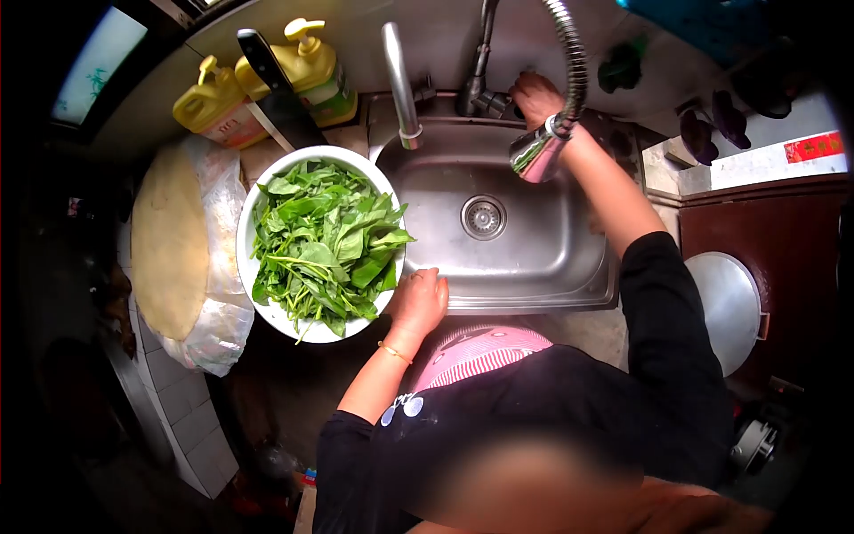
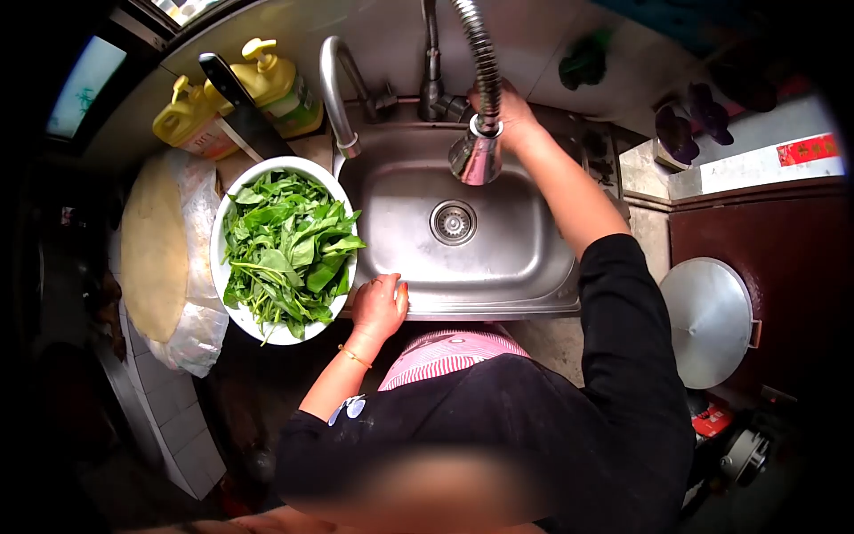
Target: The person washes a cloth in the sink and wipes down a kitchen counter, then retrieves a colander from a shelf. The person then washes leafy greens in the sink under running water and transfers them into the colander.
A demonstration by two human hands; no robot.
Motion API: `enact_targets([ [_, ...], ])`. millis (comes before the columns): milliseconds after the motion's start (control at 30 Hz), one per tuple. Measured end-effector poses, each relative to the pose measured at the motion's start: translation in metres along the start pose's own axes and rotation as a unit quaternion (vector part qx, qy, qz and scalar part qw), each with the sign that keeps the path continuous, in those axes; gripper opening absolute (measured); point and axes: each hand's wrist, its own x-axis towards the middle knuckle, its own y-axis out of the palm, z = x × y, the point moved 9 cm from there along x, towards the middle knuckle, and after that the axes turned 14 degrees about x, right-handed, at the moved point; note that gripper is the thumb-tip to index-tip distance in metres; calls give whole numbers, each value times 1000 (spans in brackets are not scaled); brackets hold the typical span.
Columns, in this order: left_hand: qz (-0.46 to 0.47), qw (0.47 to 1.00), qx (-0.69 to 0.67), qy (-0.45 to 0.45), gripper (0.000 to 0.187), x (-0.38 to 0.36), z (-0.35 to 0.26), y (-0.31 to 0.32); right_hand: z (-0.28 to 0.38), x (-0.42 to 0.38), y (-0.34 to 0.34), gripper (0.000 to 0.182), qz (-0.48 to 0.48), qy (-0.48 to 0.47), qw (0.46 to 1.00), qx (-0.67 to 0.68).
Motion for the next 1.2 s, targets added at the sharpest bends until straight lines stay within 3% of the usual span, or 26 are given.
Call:
enact_targets([
  [133, -24, 999, 12, -27, 26, -2, 2, 1, 27, -18, -22, 32, -93, -55, 994, -11],
  [200, -27, 999, 10, -37, 26, -2, 3, 1, 29, -31, -31, 34, -66, 46, 993, 84],
  [267, -39, 998, 7, -45, 27, -3, 2, 0, 39, -41, -32, 35, -117, -13, 993, 1],
  [400, -37, 997, 2, -68, 29, -5, 7, 6, 41, -48, -47, 38, -195, -7, 969, 151],
  [467, -47, 996, 1, -70, 29, -4, 6, 5, 49, -62, -53, 36, -303, -64, 927, 210],
  [500, -40, 997, 11, -67, 29, -3, 3, 3, 21, -59, 4, 31, -238, 43, 875, 419],
  [533, -31, 997, 22, -67, 28, -3, 1, 2, 8, -61, 62, 27, -155, 144, 767, 606],
  [567, -19, 996, 24, -82, 27, -3, 3, 4, 17, -74, 87, 22, -71, 272, 614, 737],
  [600, -24, 996, 25, -84, 27, -3, 2, 2, 44, -93, 108, 18, 25, 381, 424, 822],
  [667, -33, 995, 24, -93, 27, -5, 2, 0, 72, -102, 108, 15, 47, 391, 265, 880],
  [700, -30, 994, 14, -101, 28, -5, 5, 3, 79, -99, 106, 16, 49, 374, 221, 899],
  [800, -33, 993, 6, -116, 29, -5, 11, 9, 79, -90, 87, 16, 85, 300, 226, 923],
  [867, -36, 993, 4, -112, 29, -4, 13, 11, 61, -90, 41, 20, 33, 267, 410, 872],
  [933, -36, 993, 3, -109, 29, -4, 15, 13, 56, -89, -16, 32, -29, 264, 530, 805],
  [1000, -40, 994, -4, -106, 25, -6, 13, 9, 59, -82, -51, 44, -60, 203, 591, 779],
  [1033, -44, 994, -7, -103, 25, -5, 13, 9, 69, -80, -69, 49, -59, 173, 673, 717],
  [1133, -39, 993, -7, -109, 26, -8, 12, 7, 90, -73, -91, 48, -119, 117, 715, 678],
  [1200, -23, 993, -3, -118, 26, -8, 10, 4, 94, -70, -109, 47, -184, 69, 709, 677],
])
